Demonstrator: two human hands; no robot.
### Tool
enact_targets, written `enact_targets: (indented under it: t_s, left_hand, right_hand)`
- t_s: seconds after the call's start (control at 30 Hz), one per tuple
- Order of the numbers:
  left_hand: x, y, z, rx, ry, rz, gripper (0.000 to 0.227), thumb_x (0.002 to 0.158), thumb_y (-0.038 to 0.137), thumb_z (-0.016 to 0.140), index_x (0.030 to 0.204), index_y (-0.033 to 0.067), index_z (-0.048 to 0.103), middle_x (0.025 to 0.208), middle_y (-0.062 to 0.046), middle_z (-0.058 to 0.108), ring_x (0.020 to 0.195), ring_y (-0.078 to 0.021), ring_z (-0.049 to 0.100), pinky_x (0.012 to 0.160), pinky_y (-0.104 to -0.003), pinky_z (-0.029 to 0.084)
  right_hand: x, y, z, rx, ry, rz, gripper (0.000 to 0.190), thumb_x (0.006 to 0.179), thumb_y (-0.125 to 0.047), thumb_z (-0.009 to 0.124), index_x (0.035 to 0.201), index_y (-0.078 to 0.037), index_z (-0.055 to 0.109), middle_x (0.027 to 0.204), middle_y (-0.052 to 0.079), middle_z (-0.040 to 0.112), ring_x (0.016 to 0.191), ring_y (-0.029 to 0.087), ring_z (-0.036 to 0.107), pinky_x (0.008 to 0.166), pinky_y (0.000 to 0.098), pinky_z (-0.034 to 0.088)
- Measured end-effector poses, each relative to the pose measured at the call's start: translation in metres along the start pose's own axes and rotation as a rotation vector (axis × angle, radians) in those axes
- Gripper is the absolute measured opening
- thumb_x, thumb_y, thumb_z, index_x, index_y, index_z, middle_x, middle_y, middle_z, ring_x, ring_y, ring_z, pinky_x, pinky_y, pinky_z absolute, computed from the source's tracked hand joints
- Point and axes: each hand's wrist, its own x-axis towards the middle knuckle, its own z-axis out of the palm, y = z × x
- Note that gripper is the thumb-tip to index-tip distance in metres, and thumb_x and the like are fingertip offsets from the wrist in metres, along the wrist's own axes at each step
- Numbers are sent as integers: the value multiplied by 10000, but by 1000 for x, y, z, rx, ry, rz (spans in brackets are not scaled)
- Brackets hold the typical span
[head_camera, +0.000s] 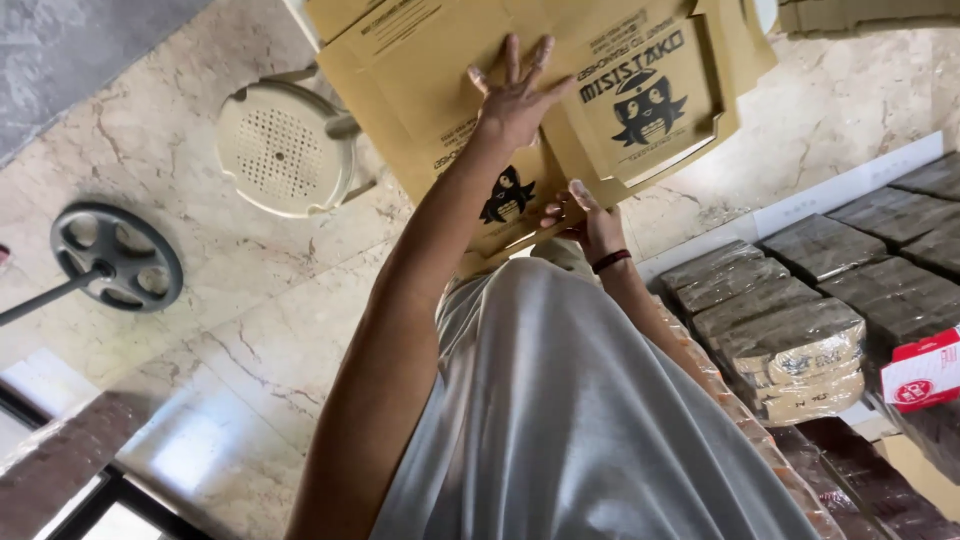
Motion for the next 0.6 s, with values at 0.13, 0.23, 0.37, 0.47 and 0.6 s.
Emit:
enact_targets:
  t_s: [0.13,0.23,0.37,0.47,0.6]
  left_hand:
    - [-17,-17,41,-112,123,-40,1101,863,-156,582,1694,350,67,1634,-38,-247,1496,-446,-161,991,-713,373]
    - [-52,-33,94,-128,252,-111,1191,845,287,821,1691,313,-18,1649,-111,-241,1530,-454,-145,1102,-882,87]
    - [-72,-41,159,-239,325,-229,1272,802,69,782,1663,350,-111,1618,-109,-357,1470,-544,-261,1063,-906,37]
    - [-70,-35,155,-163,261,-263,1469,779,470,994,1647,320,-182,1591,-161,-370,1446,-598,-229,1011,-940,118]
    - [-81,-28,135,-75,165,-298,1327,897,335,889,1641,319,-210,1596,-159,-338,1443,-608,-182,1028,-930,173]
  right_hand:
    - [20,38,-21,166,311,-122,436,870,-331,741,1091,22,614,888,169,680,692,284,711,642,432,651]
    - [40,88,-27,23,293,-85,506,854,-383,689,1213,-50,563,1022,138,652,842,282,700,717,431,650]
    - [67,128,-12,-1588,-194,-1064,198,977,-271,705,1146,-185,758,1130,80,775,998,273,723,721,376,573]
    - [26,127,56,-334,-90,116,544,888,-448,691,1114,47,691,868,280,760,814,334,787,666,347,632]
    - [-24,95,83,-423,76,203,540,917,-456,692,873,79,759,741,169,766,675,246,756,674,317,596]
